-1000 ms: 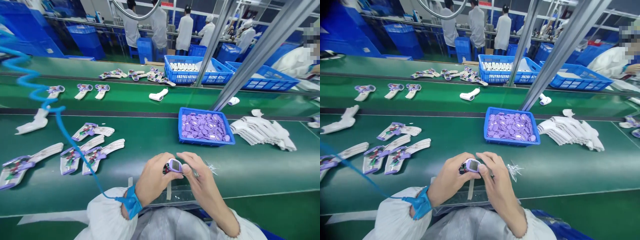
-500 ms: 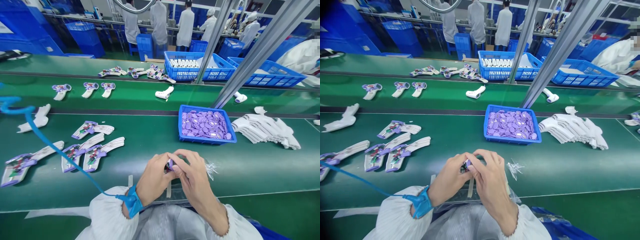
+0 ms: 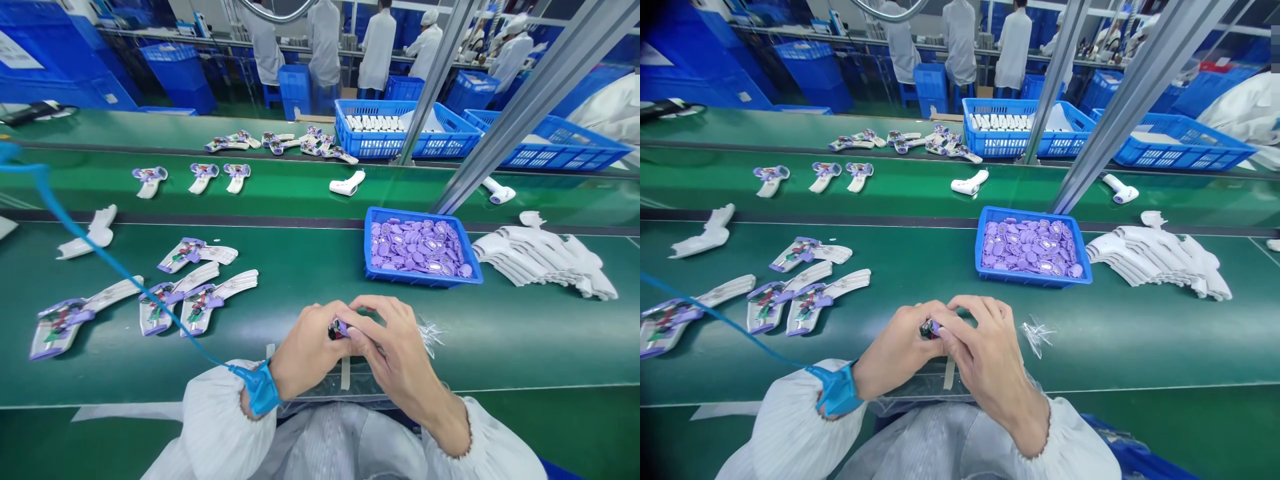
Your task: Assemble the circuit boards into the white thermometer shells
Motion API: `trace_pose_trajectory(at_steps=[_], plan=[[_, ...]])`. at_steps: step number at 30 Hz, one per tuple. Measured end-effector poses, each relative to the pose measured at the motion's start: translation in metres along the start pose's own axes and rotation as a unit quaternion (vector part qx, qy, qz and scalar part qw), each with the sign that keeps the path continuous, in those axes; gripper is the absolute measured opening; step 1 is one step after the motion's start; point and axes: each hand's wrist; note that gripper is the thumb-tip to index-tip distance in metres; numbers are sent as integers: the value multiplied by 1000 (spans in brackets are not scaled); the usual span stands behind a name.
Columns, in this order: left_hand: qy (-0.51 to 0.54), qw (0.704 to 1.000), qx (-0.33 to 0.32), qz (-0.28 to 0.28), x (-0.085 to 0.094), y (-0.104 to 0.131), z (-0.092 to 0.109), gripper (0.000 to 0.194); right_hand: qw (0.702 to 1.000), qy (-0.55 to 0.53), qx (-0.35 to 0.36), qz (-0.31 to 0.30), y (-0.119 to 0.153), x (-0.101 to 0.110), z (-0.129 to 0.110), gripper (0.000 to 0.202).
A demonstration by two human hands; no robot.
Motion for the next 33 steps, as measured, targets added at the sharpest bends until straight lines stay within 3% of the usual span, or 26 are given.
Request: trace_pose_trajectory(at_steps=[7,13,16,21,24,27,30,33], plan=[[47,999,0,-17,-5,4,-4,8,999,-15,10,44,5,-1,-2,10],[12,1000,-12,-2,-4,5,-1,12,998,39,33,43,15,-6,1,31],[13,1000,-3,-13,-4,5,-2,17,998,16,23,57,16,-6,2,24],[-13,1000,9,-27,-5,6,-3,20,999,-30,-22,29,7,-9,3,8],[5,999,21,-29,0,5,-7,21,1000,-23,-3,19,2,-8,3,18],[62,996,63,25,24,-7,-24,25,998,-58,-38,4,3,3,11,26],[27,982,133,130,71,-35,-46,49,989,-68,-130,25,9,24,33,26],[-69,968,148,190,121,-72,-54,62,972,-21,-223,68,17,45,65,29]])
Point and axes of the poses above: each hand's wrist, its own y-axis away from the middle knuckle, its own x-axis out of the back of the hand, z = x × y, and after that the axes turned 6 degrees about -x, right-handed
